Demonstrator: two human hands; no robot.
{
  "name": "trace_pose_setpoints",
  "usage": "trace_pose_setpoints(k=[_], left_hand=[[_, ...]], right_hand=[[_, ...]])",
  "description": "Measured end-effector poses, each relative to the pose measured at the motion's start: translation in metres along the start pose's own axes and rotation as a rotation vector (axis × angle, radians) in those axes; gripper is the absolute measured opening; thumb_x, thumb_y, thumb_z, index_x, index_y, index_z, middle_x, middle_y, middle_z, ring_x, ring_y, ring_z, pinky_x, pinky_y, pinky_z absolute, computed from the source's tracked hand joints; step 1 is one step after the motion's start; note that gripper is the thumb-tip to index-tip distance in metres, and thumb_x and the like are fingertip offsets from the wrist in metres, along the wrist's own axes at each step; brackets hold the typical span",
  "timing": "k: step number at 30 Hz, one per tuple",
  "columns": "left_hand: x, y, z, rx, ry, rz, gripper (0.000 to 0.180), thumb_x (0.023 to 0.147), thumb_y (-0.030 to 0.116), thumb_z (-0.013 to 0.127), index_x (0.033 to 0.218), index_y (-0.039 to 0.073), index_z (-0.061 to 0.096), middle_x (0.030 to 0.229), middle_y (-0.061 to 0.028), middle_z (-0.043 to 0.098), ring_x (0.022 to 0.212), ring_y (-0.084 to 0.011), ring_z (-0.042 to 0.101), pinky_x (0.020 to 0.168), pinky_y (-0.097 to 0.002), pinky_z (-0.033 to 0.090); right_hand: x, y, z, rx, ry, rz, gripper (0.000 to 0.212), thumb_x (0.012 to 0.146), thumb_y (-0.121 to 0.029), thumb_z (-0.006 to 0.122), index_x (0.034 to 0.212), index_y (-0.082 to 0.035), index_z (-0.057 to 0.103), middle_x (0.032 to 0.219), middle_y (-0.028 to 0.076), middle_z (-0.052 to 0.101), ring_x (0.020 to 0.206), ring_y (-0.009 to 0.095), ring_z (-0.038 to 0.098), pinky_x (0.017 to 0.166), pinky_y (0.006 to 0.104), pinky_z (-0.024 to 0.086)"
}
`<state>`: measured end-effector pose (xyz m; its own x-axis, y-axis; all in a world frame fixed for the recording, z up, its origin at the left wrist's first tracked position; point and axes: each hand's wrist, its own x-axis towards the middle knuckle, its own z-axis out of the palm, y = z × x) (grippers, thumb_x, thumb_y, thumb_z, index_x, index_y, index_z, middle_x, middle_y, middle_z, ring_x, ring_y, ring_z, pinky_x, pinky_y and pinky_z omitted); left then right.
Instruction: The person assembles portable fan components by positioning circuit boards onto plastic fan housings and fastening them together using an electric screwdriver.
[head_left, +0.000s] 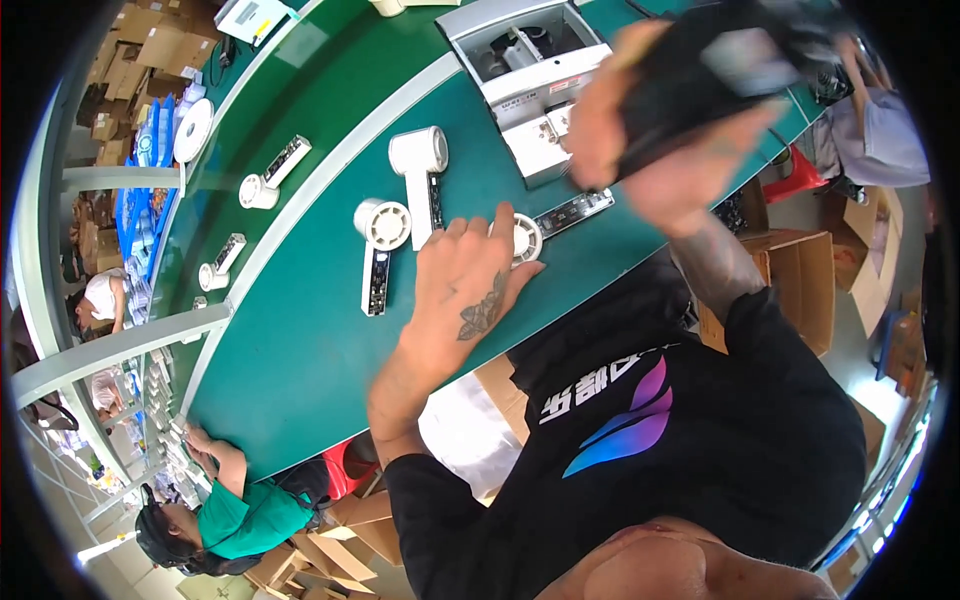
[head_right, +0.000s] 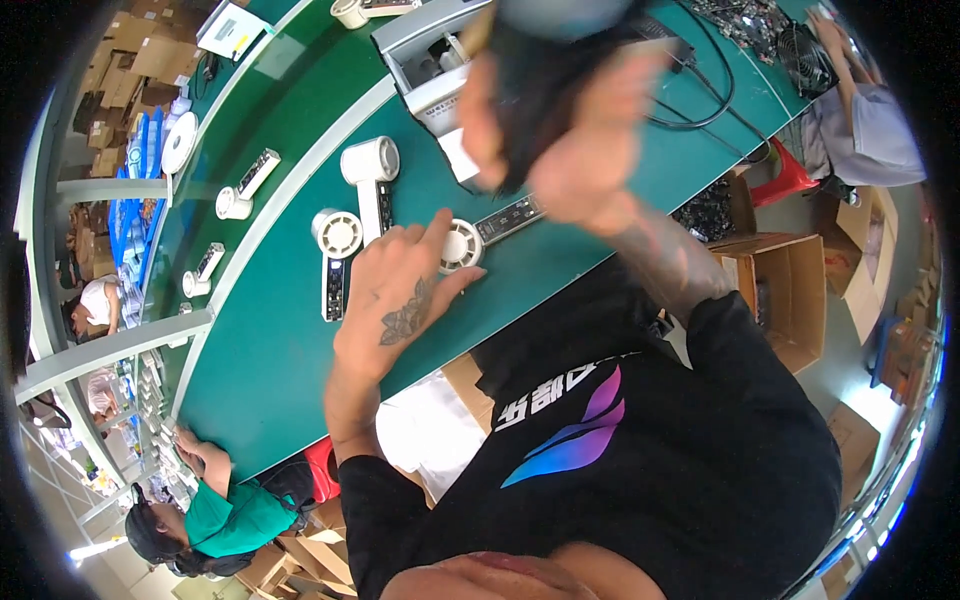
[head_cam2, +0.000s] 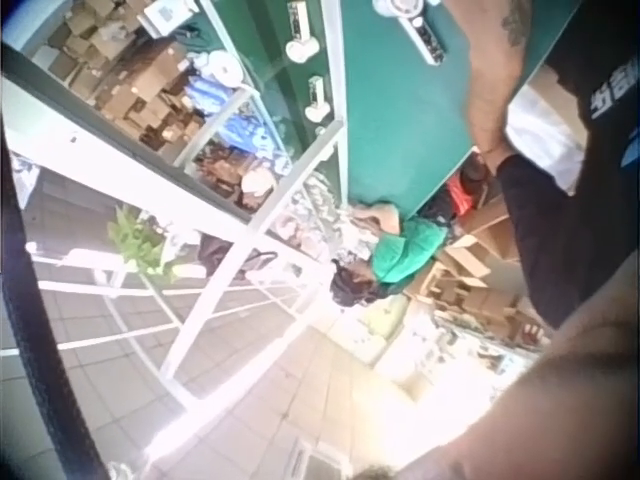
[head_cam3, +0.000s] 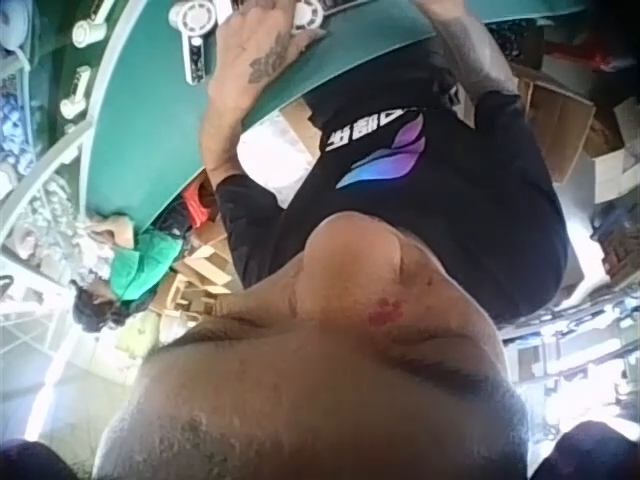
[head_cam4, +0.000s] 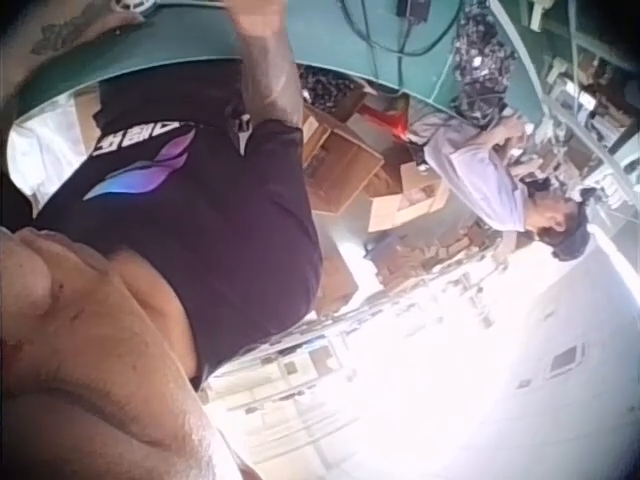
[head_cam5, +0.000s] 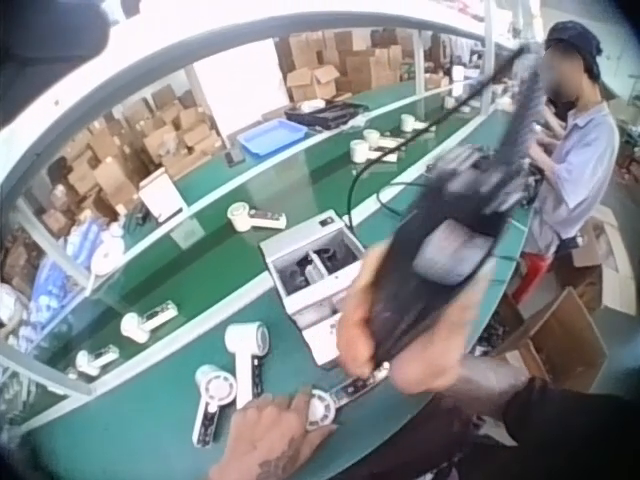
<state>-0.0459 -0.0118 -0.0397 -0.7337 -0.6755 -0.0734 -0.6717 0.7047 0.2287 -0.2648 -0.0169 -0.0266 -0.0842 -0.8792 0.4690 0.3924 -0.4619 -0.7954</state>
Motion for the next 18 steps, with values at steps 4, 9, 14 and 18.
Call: trace_pose_setpoints(k=[4,9,14,18], left_hand=[[0.004,0.009,-0.003,0.035,-0.026,0.018,0.061,0.084,0.037,0.079,0.126,-0.004,0.062,0.085,-0.0158,0.068,0.082,-0.032,0.066,0.071,-0.0399,0.053],[0.001,0.006,0.002,0.023,0.029,0.023,0.056,0.079,0.032,0.083,0.118,-0.005,0.063,0.082,-0.0137,0.068,0.08,-0.0283,0.068,0.071,-0.0376,0.052],[0.0,0.006,0.002,0.03,0.023,0.021,0.057,0.079,0.032,0.083,0.118,-0.005,0.063,0.082,-0.014,0.068,0.081,-0.0282,0.068,0.071,-0.0371,0.052],[0.002,0.004,-0.001,0.009,0.008,0.023,0.057,0.082,0.034,0.081,0.12,-0.004,0.062,0.083,-0.014,0.067,0.082,-0.0295,0.067,0.071,-0.0389,0.052]], right_hand=[[0.028,-0.02,-0.006,0.383,0.152,-0.299,0.103,0.087,-0.091,0.023,0.119,0.003,0.051,0.065,0.013,0.058,0.047,0.017,0.054,0.043,0.0295,0.044],[0.034,-0.004,0.008,-0.234,0.087,-0.051,0.095,0.087,-0.086,0.042,0.116,0.004,0.052,0.068,0.011,0.06,0.05,0.014,0.055,0.045,0.0271,0.044],[0.021,0.002,0.002,-0.185,0.077,-0.007,0.075,0.097,-0.066,0.055,0.119,0.006,0.051,0.075,0.01,0.062,0.055,0.012,0.057,0.049,0.0249,0.045],[0.0,0.002,0.006,-0.322,-0.008,0.11,0.107,0.085,-0.093,0.021,0.128,0.002,0.043,0.063,0.007,0.051,0.047,0.015,0.049,0.044,0.0285,0.04]])
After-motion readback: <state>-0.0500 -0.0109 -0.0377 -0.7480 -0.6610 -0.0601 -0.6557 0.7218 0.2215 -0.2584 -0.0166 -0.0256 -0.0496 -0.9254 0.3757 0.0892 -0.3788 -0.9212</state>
